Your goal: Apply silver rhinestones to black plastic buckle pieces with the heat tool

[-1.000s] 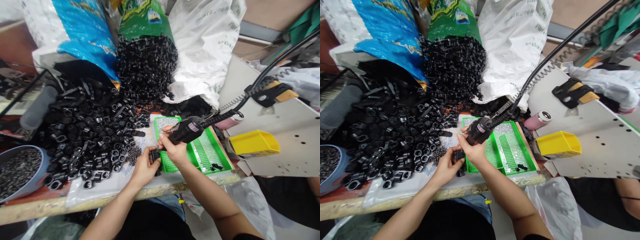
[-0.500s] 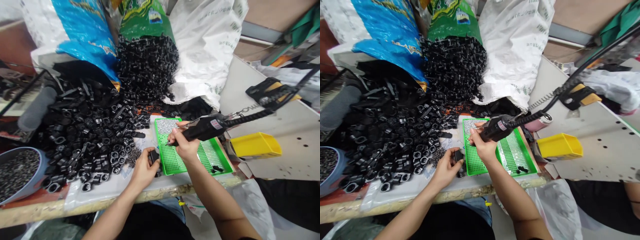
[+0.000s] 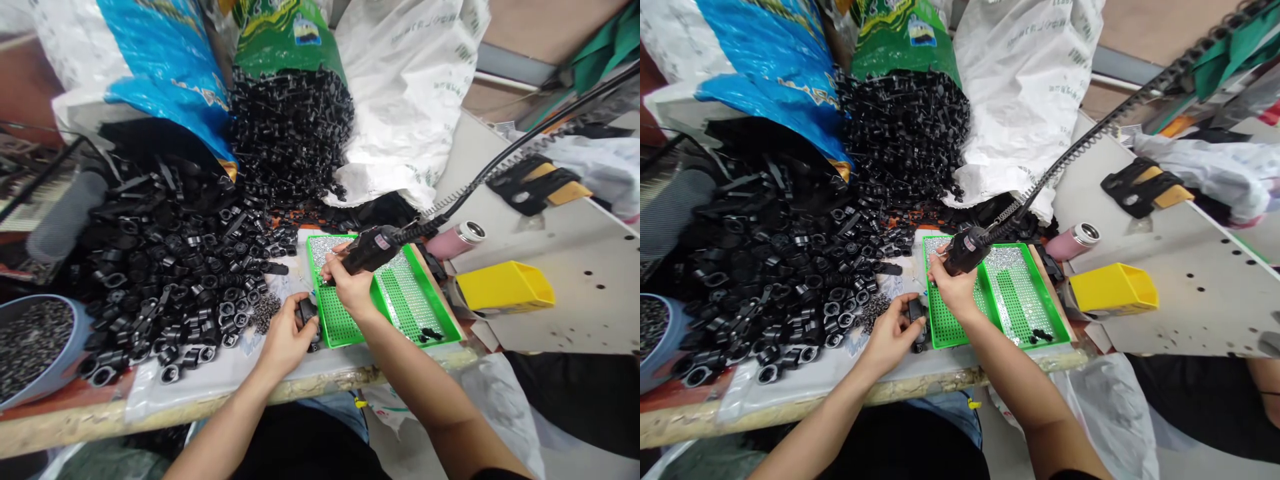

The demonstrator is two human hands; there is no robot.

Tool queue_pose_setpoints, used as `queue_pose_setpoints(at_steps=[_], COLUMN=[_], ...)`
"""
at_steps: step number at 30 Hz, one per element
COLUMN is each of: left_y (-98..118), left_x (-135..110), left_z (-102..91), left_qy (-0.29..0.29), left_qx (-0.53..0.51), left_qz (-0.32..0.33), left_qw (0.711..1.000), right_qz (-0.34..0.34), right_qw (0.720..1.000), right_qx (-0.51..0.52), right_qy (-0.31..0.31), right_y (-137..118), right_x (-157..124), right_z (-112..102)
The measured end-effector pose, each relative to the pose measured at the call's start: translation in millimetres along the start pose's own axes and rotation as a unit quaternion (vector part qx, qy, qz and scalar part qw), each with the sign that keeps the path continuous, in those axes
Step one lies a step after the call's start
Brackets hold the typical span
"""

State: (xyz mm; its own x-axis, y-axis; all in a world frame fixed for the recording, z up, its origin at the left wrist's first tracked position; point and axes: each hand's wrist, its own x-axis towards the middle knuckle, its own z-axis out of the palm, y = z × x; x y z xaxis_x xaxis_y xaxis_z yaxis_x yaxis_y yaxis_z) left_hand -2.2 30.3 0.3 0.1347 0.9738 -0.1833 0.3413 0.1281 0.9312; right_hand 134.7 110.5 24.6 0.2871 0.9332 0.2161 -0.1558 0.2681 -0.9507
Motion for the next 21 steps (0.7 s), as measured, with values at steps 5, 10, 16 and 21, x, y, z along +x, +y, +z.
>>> queue_pose_setpoints(at_steps=[5, 10, 16, 21], left_y=[-1.0, -0.5, -2.6, -1.6], left_x=[0.6, 0.9, 0.7, 0.8], left_z=[0.3, 0.6, 1.5, 0.6], left_qy=[0.003, -0.002, 0.001, -0.001], left_qx=[-0.006, -0.008, -0.010, -0.007], left_qz=[0.003, -0.001, 0.000, 0.000], left_qw=[1.000, 1.000, 1.000, 1.000], right_qz=[-0.001, 0.003, 0.000, -0.040], right_qw=[1.000, 1.000, 1.000, 0.999], right_qx=[-0.010, 0.005, 0.013, 0.016], right_qy=[0.013, 0.018, 0.016, 0.031], right_y=[1.0, -0.2, -0.8, -19.5], right_x=[-0.6, -1.7, -1.2, -9.0], right_z=[-0.3, 2.2, 3.3, 1.9])
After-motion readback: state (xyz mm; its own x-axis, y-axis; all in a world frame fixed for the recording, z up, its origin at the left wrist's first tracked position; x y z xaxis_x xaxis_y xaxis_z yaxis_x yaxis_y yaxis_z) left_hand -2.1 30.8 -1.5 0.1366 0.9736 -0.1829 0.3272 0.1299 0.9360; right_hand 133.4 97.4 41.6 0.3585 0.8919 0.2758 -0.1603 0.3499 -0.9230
